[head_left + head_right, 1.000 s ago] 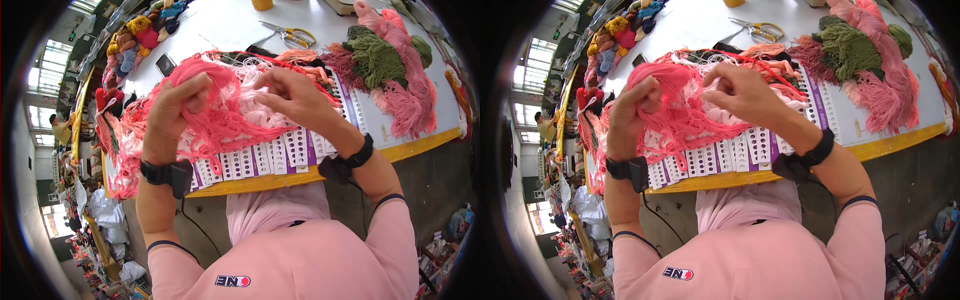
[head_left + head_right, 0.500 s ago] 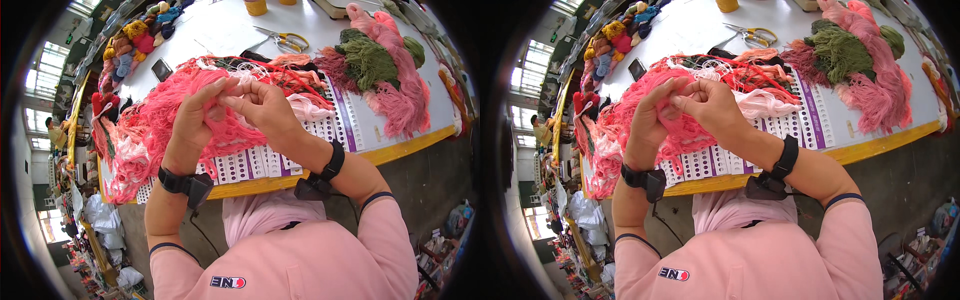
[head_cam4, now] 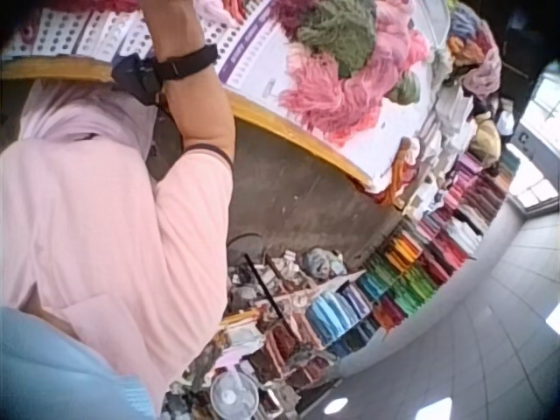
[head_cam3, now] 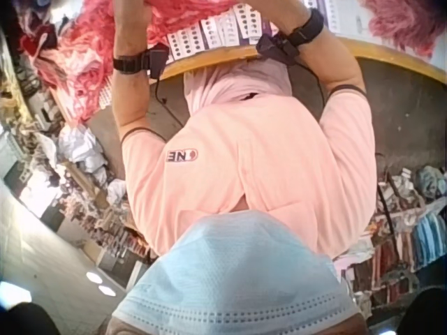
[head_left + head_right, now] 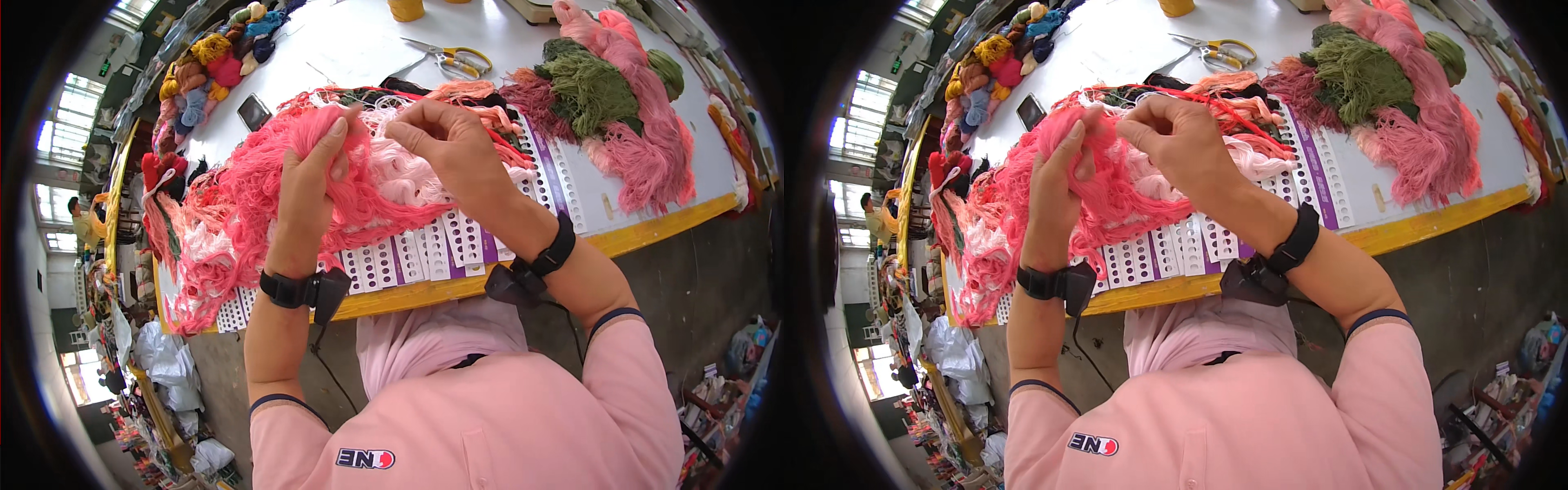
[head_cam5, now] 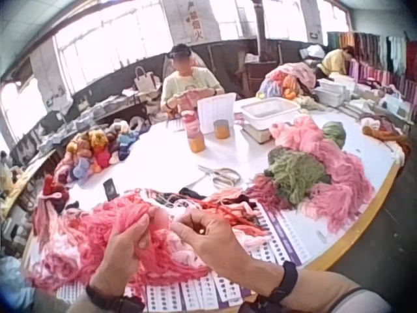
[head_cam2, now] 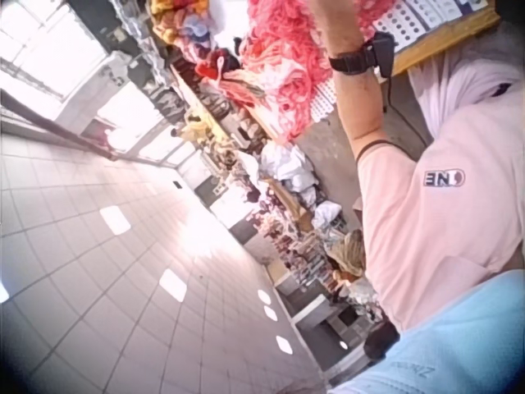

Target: The person sorts bundles of pink and white thread by hand, threading individual strands through holes in paper cards. After filling the cards, the person gathers the thread and cards together and moves them to the side of the table.

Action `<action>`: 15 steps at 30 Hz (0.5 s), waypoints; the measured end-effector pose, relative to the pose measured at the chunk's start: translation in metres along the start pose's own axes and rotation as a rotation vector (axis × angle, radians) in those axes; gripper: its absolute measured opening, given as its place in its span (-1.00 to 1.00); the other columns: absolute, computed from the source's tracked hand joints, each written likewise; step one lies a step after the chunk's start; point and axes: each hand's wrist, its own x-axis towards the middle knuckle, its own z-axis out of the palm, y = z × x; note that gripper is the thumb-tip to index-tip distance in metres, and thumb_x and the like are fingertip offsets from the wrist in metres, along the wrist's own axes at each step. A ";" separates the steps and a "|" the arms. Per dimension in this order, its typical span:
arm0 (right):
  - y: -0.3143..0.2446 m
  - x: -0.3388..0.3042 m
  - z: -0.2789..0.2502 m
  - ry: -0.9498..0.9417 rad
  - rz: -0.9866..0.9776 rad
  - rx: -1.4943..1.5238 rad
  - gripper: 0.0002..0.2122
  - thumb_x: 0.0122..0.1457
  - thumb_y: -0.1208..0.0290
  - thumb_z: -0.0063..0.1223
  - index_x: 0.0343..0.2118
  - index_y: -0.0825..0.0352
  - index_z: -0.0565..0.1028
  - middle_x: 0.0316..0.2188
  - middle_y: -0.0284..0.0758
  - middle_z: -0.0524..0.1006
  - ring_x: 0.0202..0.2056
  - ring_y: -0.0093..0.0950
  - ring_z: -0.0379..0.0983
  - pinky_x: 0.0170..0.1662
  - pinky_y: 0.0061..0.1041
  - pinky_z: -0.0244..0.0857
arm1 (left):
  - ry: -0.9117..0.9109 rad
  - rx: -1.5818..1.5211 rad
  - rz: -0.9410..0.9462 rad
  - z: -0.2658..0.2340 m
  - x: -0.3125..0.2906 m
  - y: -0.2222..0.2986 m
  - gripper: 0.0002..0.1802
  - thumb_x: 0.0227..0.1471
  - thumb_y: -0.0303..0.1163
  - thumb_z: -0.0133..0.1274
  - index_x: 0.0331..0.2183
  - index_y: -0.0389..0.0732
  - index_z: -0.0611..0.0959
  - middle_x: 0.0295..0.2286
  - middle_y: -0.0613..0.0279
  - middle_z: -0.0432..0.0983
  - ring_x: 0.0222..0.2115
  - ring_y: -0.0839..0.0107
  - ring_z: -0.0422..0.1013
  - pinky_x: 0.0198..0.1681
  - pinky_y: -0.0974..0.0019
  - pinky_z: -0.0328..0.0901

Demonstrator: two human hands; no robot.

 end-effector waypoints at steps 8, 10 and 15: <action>-0.063 0.007 -0.128 -0.256 0.031 0.994 -0.91 0.26 0.52 -0.04 -0.37 0.41 0.39 -0.60 -0.42 0.30 -0.51 -0.58 0.23 -0.39 -0.53 0.15 | -0.317 0.019 -0.153 -0.085 0.016 -0.007 -0.80 0.15 -0.37 0.05 -0.23 -0.29 0.59 -0.49 0.44 0.45 -0.55 0.71 0.26 -0.50 0.63 0.12; -0.065 -0.002 -0.195 -0.022 -0.033 0.789 -0.89 0.27 0.53 -0.06 -0.40 0.42 0.36 -0.63 -0.45 0.24 -0.56 -0.61 0.13 -0.44 -0.58 0.06 | -0.285 0.017 -0.182 -0.100 0.013 -0.006 -0.84 0.14 -0.39 0.05 -0.28 -0.28 0.60 -0.48 0.39 0.49 -0.50 0.64 0.36 -0.43 0.58 0.22; -0.097 -0.047 -0.292 0.155 -0.108 0.695 -0.91 0.26 0.57 -0.05 -0.37 0.46 0.35 -0.60 -0.43 0.23 -0.55 -0.59 0.09 -0.43 -0.58 0.03 | -0.441 0.269 -0.167 -0.063 0.020 -0.002 -0.85 0.08 -0.38 0.14 -0.31 -0.24 0.61 -0.44 0.38 0.53 -0.39 0.57 0.45 -0.29 0.48 0.33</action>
